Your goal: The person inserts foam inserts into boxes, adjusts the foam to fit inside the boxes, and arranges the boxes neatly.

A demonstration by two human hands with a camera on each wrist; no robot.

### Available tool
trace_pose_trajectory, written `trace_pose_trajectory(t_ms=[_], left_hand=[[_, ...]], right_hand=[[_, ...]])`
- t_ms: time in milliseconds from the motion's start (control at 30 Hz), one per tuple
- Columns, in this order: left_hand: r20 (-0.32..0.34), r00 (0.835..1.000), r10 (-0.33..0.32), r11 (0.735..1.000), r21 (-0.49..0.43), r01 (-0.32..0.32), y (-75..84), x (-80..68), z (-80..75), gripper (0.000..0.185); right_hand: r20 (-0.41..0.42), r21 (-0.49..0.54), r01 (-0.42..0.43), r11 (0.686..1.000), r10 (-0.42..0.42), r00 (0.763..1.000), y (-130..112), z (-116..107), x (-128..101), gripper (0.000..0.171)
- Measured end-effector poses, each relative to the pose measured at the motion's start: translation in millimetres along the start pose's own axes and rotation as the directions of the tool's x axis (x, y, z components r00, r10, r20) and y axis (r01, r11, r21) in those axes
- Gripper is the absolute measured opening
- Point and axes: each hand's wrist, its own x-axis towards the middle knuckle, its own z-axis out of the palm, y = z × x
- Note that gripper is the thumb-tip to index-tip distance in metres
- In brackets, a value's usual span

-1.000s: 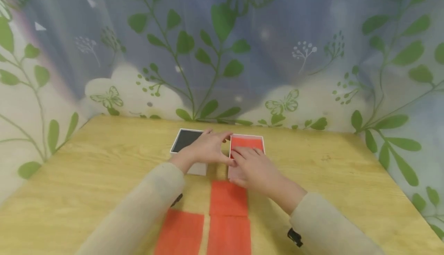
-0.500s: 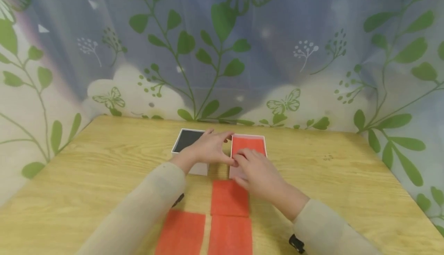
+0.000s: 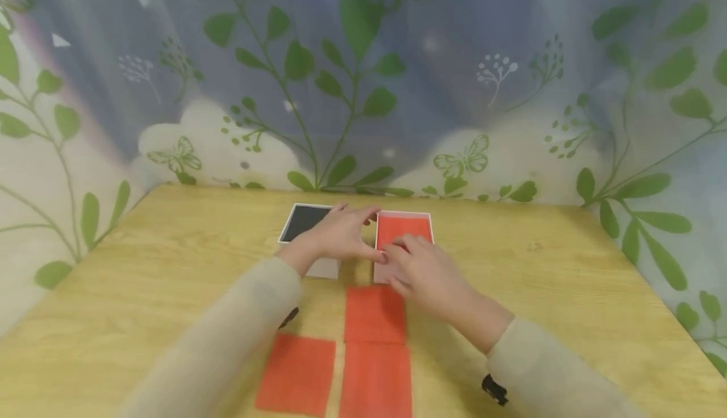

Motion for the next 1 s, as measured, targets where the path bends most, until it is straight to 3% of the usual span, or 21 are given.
trace_pose_trajectory(t_ms=[200,467,767,1000], left_hand=[[0.015,1.0,-0.012,1.0,0.014,0.012,-1.7,3.2,-1.2,0.099],[0.02,1.0,-0.007,1.0,0.016,0.007,-0.1,3.6,1.3,0.097],[-0.018,1.0,0.003,1.0,0.005,-0.003,-0.5,0.5,-0.8,0.104],[-0.012,1.0,-0.004,1.0,-0.002,0.004,1.3,-0.4,-0.1,0.104]], right_hand=[[-0.036,0.003,0.074,0.997,-0.073,0.997,-5,-6,-4,0.042],[0.035,0.036,0.043,0.998,-0.044,0.998,-20,-6,-14,0.047],[0.193,0.09,0.086,0.992,-0.102,0.976,-47,-3,-17,0.051],[0.388,0.179,0.007,0.984,-0.077,0.918,-68,-3,-17,0.057]])
